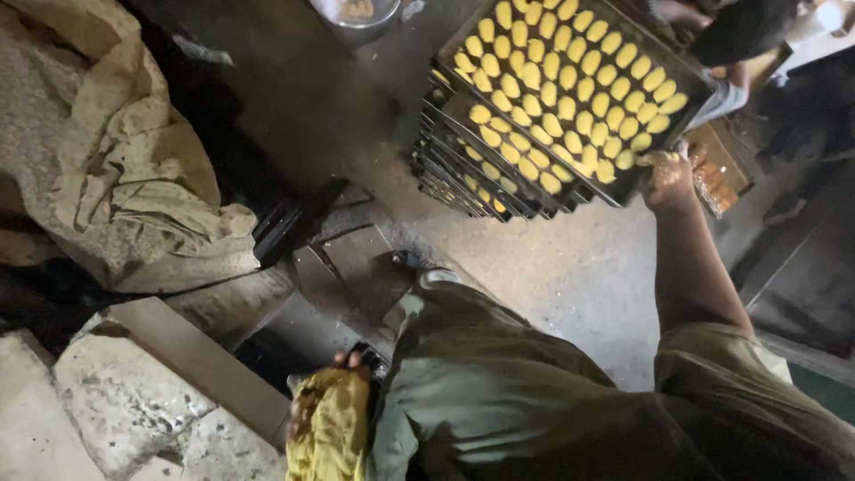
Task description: The person pipes yellow dough into small, ridged shapes onto a black baking tray using a metal piping tip. They repeatedly scoop dough from a large pile on the table, load it into the tip, and pipe rows of shapes until the tray is full, then move the tray aside and repeat the process on a new tray.
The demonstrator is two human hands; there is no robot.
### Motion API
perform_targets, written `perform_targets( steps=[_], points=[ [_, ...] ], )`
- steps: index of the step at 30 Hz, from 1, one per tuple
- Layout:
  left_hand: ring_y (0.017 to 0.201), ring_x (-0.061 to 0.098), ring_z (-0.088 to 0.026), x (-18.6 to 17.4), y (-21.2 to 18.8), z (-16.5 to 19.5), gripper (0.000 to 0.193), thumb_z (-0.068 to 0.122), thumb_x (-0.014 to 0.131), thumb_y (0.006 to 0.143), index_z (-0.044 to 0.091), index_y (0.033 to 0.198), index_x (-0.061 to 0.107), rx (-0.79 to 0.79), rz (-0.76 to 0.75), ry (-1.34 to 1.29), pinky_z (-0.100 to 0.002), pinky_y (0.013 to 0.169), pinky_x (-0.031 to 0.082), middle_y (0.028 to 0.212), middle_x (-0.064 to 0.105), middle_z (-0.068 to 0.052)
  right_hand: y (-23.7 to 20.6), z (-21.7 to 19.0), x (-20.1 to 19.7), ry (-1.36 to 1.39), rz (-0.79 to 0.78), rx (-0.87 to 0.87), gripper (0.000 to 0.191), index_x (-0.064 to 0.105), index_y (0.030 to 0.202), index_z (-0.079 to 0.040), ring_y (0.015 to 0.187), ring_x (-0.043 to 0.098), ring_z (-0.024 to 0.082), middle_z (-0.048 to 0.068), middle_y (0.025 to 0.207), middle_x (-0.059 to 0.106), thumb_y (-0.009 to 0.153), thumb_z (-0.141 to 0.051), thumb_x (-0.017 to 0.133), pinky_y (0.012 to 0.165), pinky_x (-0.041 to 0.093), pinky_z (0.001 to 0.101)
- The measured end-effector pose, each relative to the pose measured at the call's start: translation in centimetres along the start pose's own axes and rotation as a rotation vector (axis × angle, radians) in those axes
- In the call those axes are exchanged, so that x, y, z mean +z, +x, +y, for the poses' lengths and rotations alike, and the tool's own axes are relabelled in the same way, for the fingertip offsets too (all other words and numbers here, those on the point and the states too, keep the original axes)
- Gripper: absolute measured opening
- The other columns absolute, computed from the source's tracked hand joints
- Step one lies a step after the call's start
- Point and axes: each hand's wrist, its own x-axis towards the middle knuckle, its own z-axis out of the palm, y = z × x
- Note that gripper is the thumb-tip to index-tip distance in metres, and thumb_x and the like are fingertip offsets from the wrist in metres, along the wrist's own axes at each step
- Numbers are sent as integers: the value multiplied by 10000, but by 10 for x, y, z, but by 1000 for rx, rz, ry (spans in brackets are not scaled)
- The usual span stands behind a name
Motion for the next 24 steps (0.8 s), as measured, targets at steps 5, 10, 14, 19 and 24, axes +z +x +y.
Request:
perform_targets(
  steps=[5,10,14,19,24],
  points=[
    [1289,587,-356,25,19,-4,590,375,487,1080,-81,1453,463,55,54,-51,-444,1117,499,1436,536,-266,46,3,38,-60,-39,784,780,420,1436,-9,1310,444,516,301,1379,447,838,-289,835,1073,371,599],
    [1302,579,-366,37,3,-15,611,379,483,1075,-93,1462,450,167,28,-182,-449,1125,495,1451,523,-280,164,-59,73,-55,41,585,1031,219,1602,89,1450,255,556,392,1578,232,885,-294,853,1148,298,593],
    [1312,573,-374,32,-28,-26,627,382,480,1072,-103,1469,440,273,-40,-326,-453,1131,492,1464,512,-292,256,-208,105,997,-38,322,672,417,1537,-66,1398,439,358,145,1559,419,988,-355,675,1092,503,467],
    [1325,565,-384,-16,-86,-35,648,385,475,1068,-114,1477,428,495,-249,-493,-457,1138,487,1479,499,-306,251,-464,95,1777,-983,63,350,544,1143,-27,773,547,140,0,911,551,1202,-372,569,696,476,309],
    [1260,625,-402,-112,-162,-117,697,461,519,1026,-104,1433,497,893,-463,-604,-474,1077,530,1417,575,-289,101,-647,15,1067,-1019,-1075,352,618,1310,4,928,696,161,92,1079,733,977,-101,662,810,552,286]
  ],
)
